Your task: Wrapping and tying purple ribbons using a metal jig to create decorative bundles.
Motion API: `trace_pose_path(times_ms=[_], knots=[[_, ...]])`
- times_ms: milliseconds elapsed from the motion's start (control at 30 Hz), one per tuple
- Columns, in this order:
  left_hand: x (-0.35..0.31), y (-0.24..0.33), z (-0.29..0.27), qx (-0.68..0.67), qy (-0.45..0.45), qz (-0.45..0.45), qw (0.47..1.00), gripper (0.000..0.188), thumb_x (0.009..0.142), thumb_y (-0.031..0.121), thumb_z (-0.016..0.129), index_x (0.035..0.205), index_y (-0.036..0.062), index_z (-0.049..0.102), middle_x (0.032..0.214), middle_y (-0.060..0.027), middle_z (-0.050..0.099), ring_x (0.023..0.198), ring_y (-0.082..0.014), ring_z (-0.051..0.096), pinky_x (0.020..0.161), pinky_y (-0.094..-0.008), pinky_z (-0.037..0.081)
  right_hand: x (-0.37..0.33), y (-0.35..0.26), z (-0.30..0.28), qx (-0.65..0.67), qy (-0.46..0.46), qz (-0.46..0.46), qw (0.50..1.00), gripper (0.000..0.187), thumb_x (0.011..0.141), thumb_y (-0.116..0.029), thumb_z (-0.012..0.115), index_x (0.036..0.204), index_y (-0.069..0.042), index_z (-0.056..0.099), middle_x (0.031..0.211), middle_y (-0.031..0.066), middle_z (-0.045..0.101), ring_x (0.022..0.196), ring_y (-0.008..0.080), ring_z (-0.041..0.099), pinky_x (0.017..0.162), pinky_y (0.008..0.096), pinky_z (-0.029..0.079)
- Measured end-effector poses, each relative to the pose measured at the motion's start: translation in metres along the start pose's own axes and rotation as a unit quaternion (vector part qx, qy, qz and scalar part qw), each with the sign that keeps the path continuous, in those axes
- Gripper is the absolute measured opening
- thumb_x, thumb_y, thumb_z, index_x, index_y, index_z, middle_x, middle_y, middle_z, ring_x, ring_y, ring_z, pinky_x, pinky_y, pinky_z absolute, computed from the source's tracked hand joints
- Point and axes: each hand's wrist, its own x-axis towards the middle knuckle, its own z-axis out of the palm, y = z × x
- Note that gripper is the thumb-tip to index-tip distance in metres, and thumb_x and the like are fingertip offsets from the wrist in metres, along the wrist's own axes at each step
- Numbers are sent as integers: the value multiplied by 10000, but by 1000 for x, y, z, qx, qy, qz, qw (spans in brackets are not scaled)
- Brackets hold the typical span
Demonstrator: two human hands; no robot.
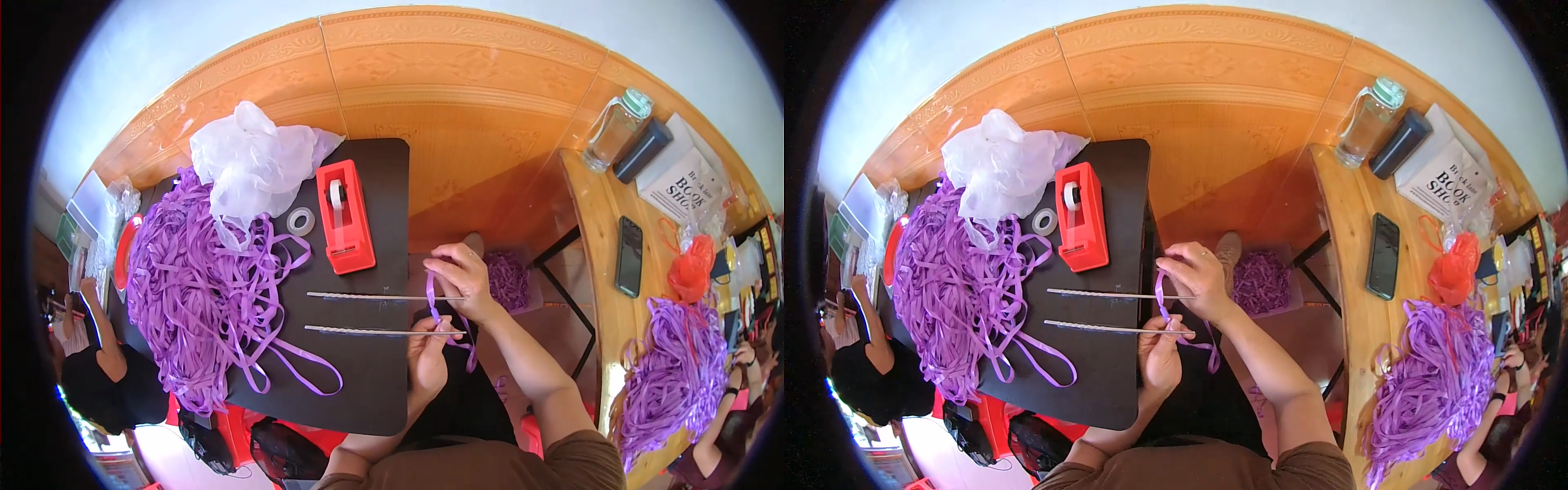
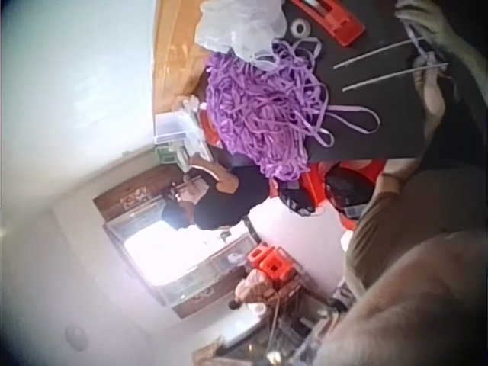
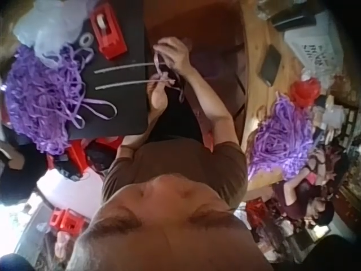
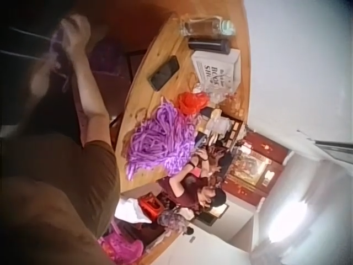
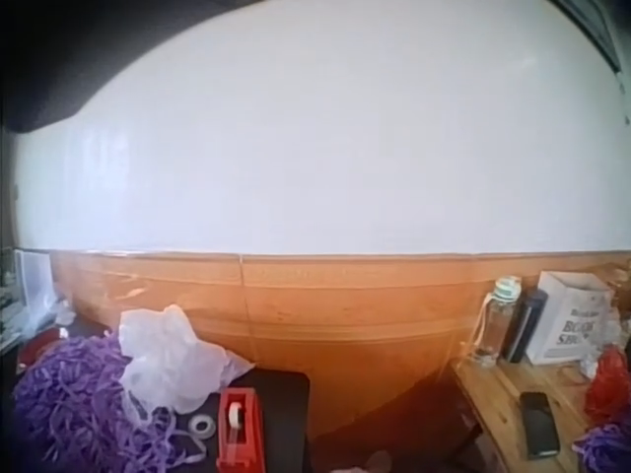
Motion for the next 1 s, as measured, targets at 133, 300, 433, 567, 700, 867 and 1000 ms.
trace_pose_path(times_ms=[133,300,433,567,700,867,1000], knots=[[-6,2,0,-16,1,-13,1000,142,927,57,530,1030,0,610,880,-88,639,758,-160,607,733,-321,512,-14,-2,4,7,-39,8,999,240,695,19,667,922,-57,646,921,115,602,792,286,598,653,358,474],[-21,10,-2,-23,-32,-46,998,171,951,120,515,1025,-8,599,847,-85,633,768,-152,602,770,-282,465,-44,-21,-1,23,-126,67,990,211,660,-63,636,871,-53,626,926,82,600,845,292,565,692,381,416],[-51,18,-6,-13,-2,-126,992,198,952,159,525,1023,-7,607,848,-84,663,767,-146,603,762,-272,461,-78,-44,-4,139,-132,157,969,114,755,-125,627,836,-44,625,780,123,563,725,328,547,618,385,390],[-85,27,-18,24,21,-180,983,207,945,172,541,1018,-7,617,861,-114,666,774,-182,627,759,-312,498,-95,-86,-11,160,-106,188,963,116,804,-139,624,869,-45,635,752,103,561,713,300,546,627,389,384],[-115,38,-31,33,15,-229,973,208,946,148,531,1005,-27,626,836,-131,666,776,-203,639,771,-323,510,-121,-120,-19,188,-138,224,946,132,811,-139,625,880,-26,631,785,102,579,712,290,544,638,368,397],[-134,54,-44,42,-87,-235,967,209,951,124,514,980,-41,639,842,-144,670,740,-204,652,727,-314,533,-148,-159,-27,346,-118,363,857,151,862,-150,605,873,-5,645,828,62,621,775,161,588,684,275,453],[-144,65,-47,64,-118,-256,957,194,946,100,518,973,-44,645,832,-144,675,728,-196,658,689,-293,538,-165,-186,-40,429,-142,452,769,145,871,-131,592,869,3,648,821,33,616,813,103,578,689,243,458]])
